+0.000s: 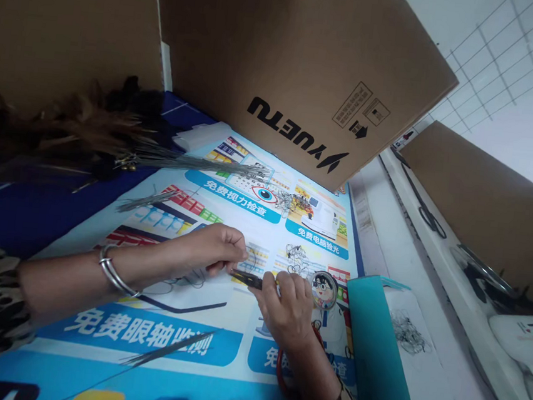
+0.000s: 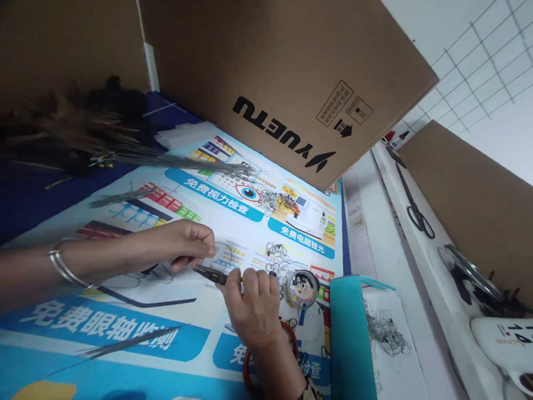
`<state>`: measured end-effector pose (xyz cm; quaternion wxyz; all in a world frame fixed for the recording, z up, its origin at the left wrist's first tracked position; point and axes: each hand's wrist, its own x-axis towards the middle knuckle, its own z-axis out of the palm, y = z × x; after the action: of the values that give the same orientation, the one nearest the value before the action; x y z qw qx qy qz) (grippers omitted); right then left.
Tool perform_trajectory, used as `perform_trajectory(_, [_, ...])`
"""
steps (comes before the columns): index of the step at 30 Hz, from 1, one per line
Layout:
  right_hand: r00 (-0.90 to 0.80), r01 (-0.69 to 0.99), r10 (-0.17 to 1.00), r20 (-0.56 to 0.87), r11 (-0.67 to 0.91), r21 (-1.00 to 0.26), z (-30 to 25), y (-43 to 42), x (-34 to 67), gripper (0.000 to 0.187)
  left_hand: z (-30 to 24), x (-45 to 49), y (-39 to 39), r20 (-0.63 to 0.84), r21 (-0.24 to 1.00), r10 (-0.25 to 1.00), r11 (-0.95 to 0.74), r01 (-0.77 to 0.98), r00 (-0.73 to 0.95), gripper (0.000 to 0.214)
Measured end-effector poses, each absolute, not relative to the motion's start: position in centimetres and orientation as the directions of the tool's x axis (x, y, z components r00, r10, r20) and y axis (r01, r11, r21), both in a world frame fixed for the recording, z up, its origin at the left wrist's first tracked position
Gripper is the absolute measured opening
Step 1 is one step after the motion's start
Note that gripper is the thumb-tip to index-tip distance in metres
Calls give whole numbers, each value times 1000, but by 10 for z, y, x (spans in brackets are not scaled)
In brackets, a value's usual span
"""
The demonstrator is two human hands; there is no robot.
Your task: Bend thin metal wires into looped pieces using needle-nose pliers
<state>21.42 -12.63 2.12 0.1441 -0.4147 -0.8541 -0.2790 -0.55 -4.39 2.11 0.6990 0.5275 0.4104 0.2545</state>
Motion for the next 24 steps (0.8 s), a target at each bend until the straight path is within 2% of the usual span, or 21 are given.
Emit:
perform_trajectory(15, [-635,773,598,490,504,386,17,-126,218,28,17,-4,-47,-316,944,797,320,83,516,21])
perform_trajectory(21, [-618,783,604,502,529,328,12,-126,221,28,13,-5,-45,-336,935,771,342,93,541,23])
perform_trajectory(24, [-624,778,583,520,524,346,12,-125,221,27,15,-5,-45,-344,930,761,356,89,549,24])
